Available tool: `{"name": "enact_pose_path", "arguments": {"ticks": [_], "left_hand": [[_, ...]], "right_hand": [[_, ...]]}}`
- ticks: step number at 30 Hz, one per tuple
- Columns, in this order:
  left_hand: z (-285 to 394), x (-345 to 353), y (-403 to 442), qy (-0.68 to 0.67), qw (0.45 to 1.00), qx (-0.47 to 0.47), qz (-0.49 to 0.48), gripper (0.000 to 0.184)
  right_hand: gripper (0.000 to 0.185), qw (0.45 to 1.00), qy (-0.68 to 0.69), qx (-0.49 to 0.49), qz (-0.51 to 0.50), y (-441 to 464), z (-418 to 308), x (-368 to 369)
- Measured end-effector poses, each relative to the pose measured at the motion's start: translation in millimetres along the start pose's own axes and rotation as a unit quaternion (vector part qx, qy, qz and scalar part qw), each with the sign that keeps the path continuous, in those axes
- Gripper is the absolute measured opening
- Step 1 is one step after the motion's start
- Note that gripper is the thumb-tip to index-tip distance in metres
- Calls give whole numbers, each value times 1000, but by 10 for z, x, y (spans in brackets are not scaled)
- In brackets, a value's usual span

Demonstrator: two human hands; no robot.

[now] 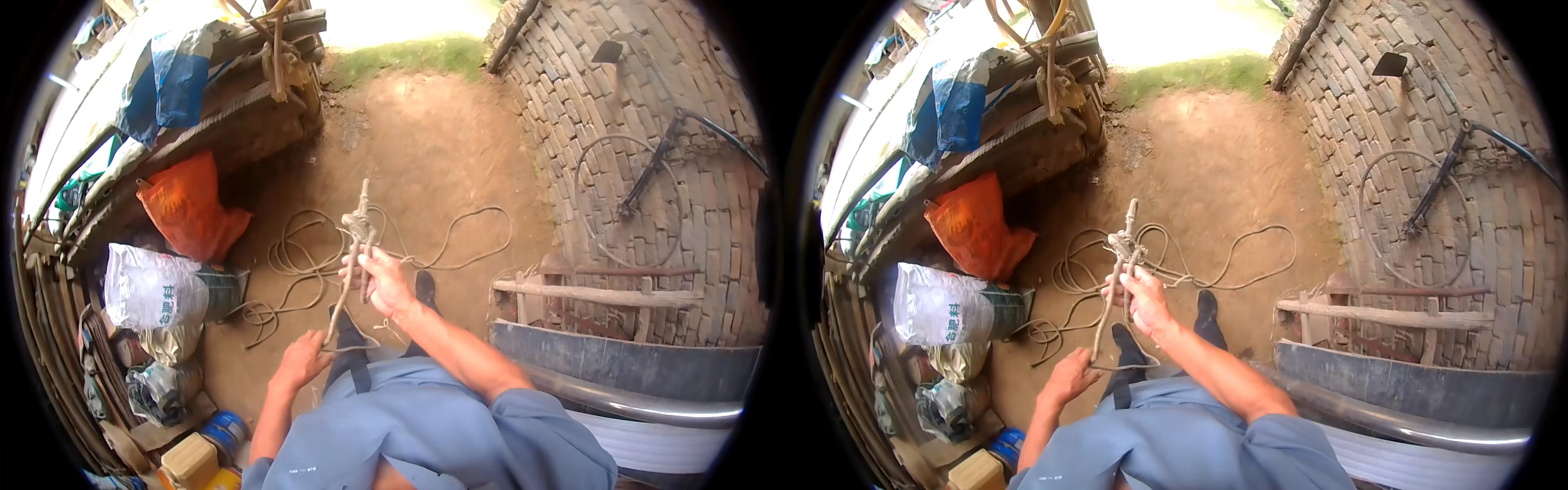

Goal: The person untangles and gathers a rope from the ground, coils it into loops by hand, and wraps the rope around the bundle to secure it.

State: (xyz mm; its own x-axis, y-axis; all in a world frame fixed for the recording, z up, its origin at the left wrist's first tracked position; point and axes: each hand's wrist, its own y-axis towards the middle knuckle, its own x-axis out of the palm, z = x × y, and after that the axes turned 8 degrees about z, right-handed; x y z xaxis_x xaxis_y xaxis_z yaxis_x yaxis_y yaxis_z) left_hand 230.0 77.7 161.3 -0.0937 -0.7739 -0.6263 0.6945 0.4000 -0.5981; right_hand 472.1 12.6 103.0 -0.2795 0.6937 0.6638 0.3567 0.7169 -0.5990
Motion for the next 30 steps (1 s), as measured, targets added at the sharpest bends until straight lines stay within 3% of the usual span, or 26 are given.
{"name": "enact_pose_path", "arguments": {"ticks": [1,3,7,9,13,15,17,19,21,23,24,28,30], "left_hand": [[113,-18,77,2,1000,2,1,45],[358,-44,222,-146,961,93,214,62],[512,-73,487,-295,934,54,194,66],[455,21,567,-437,889,36,133,61],[391,68,503,-348,919,66,174,47],[436,-21,393,-338,923,42,180,44],[483,-114,272,-328,927,18,184,41],[503,-158,174,-341,914,17,221,39],[553,-190,119,-390,888,22,244,38],[656,-335,44,-337,902,44,268,33],[743,-423,-1,-305,908,45,282,30],[793,-553,-90,-176,920,79,342,27],[779,-648,-190,-199,922,41,328,27]], "right_hand": [[29,1000,-8,-9,-2,-63,-20,103],[30,1000,-14,-14,-17,-213,-20,265],[34,986,-152,-62,3,-398,177,426],[35,983,-170,-66,3,-441,150,426],[37,978,-192,-82,3,-506,170,493],[38,889,-382,-253,-10,-503,180,480],[37,888,-400,-228,-5,-602,103,542],[35,967,-219,-130,-29,-631,111,595],[26,981,-159,-109,-24,-584,160,580],[16,996,50,45,-51,-560,129,565],[10,996,69,51,-21,-612,79,662],[10,999,36,11,-15,-598,153,645],[15,991,-113,-64,18,-666,123,682]]}}
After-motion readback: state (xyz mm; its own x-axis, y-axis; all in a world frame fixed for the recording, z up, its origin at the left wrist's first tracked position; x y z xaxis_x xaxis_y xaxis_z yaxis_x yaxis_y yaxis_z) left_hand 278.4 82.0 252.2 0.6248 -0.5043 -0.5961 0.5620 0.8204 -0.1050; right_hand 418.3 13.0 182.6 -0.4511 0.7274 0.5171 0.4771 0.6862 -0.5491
